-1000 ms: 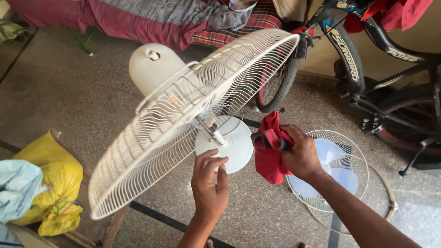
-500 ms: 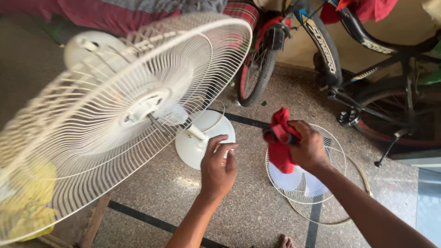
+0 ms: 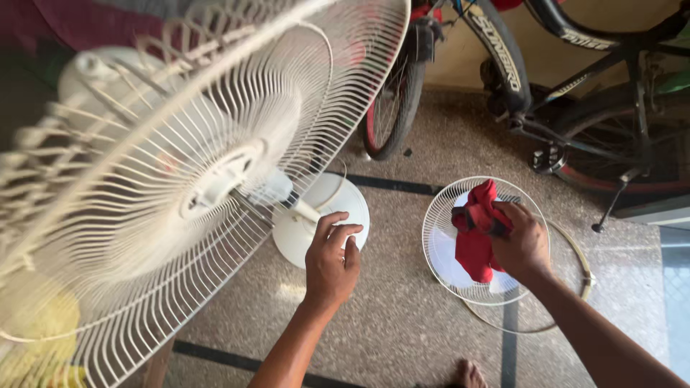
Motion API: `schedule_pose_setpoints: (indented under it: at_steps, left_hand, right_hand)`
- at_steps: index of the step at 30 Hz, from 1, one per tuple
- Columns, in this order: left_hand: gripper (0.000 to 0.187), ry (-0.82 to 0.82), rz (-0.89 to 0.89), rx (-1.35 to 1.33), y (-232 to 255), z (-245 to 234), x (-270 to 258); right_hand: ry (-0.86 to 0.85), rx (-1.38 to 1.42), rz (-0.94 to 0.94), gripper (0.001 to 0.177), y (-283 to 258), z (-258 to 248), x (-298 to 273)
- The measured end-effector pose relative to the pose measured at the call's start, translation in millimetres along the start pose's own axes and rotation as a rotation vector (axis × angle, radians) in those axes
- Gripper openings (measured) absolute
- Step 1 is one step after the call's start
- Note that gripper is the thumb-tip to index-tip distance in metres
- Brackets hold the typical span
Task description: The person disassembles a standing fan by removing the front grill and fan blade, then wipes the central hub with a red cloth. They reattach the fan blade and secure it with a nut, then place the front grill back on the fan.
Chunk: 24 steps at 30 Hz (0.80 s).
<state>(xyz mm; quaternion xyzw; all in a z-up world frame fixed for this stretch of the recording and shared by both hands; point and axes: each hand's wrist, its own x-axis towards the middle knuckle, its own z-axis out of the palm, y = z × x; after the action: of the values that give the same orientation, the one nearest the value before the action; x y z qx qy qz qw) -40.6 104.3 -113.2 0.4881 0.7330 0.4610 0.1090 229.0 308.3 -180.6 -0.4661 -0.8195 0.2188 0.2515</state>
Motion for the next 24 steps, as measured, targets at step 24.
schedule_pose_setpoints:
  at_steps: [24]
  left_hand:
    - [0.09,0.649,0.308,0.553,-25.9,-30.5,16.4]
  right_hand:
    - [0.176,0.406,-0.676,0.046,-185.4,53.4,54.2]
